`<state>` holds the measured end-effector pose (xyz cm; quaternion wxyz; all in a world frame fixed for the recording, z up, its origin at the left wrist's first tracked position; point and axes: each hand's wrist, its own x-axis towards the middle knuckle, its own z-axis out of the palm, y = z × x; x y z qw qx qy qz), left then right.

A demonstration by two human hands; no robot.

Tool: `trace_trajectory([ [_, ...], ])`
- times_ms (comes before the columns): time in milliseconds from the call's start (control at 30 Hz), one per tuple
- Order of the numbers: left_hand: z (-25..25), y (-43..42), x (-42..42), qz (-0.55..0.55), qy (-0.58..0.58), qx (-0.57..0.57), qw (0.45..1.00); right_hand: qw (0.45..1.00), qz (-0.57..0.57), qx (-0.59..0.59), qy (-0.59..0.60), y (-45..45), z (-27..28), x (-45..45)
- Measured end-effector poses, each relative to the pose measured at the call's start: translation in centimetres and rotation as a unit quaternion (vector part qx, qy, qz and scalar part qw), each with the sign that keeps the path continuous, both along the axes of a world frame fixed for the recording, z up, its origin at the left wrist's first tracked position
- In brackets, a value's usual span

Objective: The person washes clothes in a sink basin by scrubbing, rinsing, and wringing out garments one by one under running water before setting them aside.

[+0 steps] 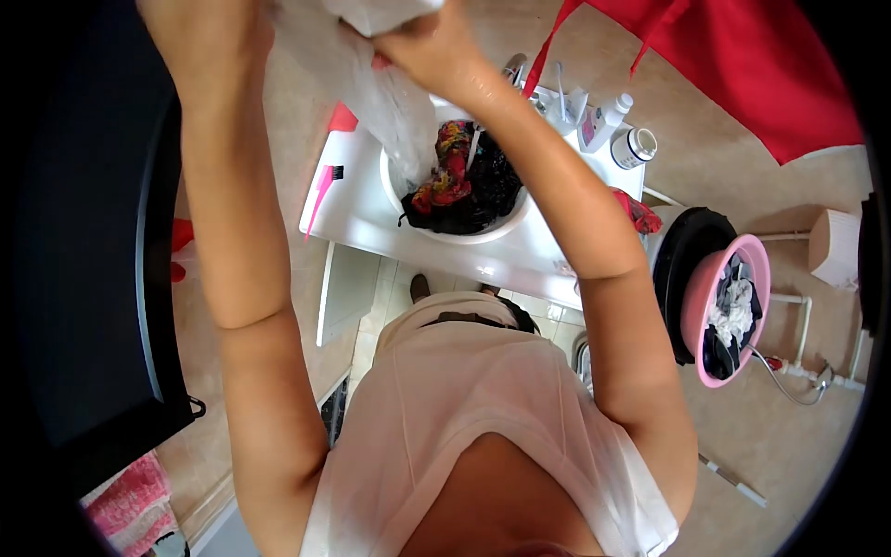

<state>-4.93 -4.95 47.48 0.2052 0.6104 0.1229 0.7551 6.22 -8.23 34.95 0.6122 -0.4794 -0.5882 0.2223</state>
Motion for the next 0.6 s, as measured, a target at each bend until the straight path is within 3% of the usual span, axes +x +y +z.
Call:
trace_trajectory([
  [67,1.5,-0.2,-0.6,-0.088,0.030,0.014,0.996,0.994,0.044,0.092,0.029,-1.5,4.4,-0.6],
  [133,1.7,1.3,-2.1,-0.238,0.123,-0.001,0.963,0.988,0.085,0.122,0.044,-1.0,4.0,-0.4],
  [200,-2.4,3.8,-1.2,-0.171,0.159,-0.070,0.970,0.991,0.098,0.091,0.000,-1.5,2.9,0.5],
  [233,-5.3,4.5,-1.1,-0.141,0.183,-0.104,0.967,0.992,0.106,-0.053,-0.048,-3.4,2.8,0.7],
  [267,-8.3,3.8,-1.1,-0.175,0.221,-0.276,0.919,0.987,0.103,-0.123,-0.015,-3.3,1.1,0.7],
  [300,-11.8,4.5,-0.4,-0.184,0.309,-0.196,0.912,0.976,0.098,-0.193,0.017,-3.3,-1.9,0.7],
  [333,-15.0,3.6,0.4,-0.230,0.285,-0.257,0.894,0.968,0.092,-0.226,0.054,-3.2,-4.9,0.5],
  [367,-16.5,2.4,0.4,-0.268,0.329,-0.366,0.828,0.958,0.086,-0.258,0.091,-3.1,-8.4,0.3],
  [400,-19.7,2.7,0.2,-0.247,0.391,-0.318,0.828,0.956,0.047,-0.263,0.122,-3.0,-12.6,-0.2],
  [433,-20.6,1.6,-0.3,-0.306,0.389,-0.414,0.764,0.947,-0.012,-0.292,0.133,-3.9,-14.2,-1.1],
  [467,-21.5,1.2,-0.9,-0.346,0.392,-0.438,0.731,0.944,-0.030,-0.314,0.094,-3.9,-16.6,-1.1],
  [533,-24.6,2.0,-2.0,-0.411,0.301,-0.452,0.732,0.940,-0.081,-0.324,0.072,-3.9,-17.0,-1.2],
  [600,-25.7,2.1,-3.6,-0.338,0.242,-0.469,0.779,0.968,-0.120,-0.211,-0.057,-3.4,-16.4,0.0],
])
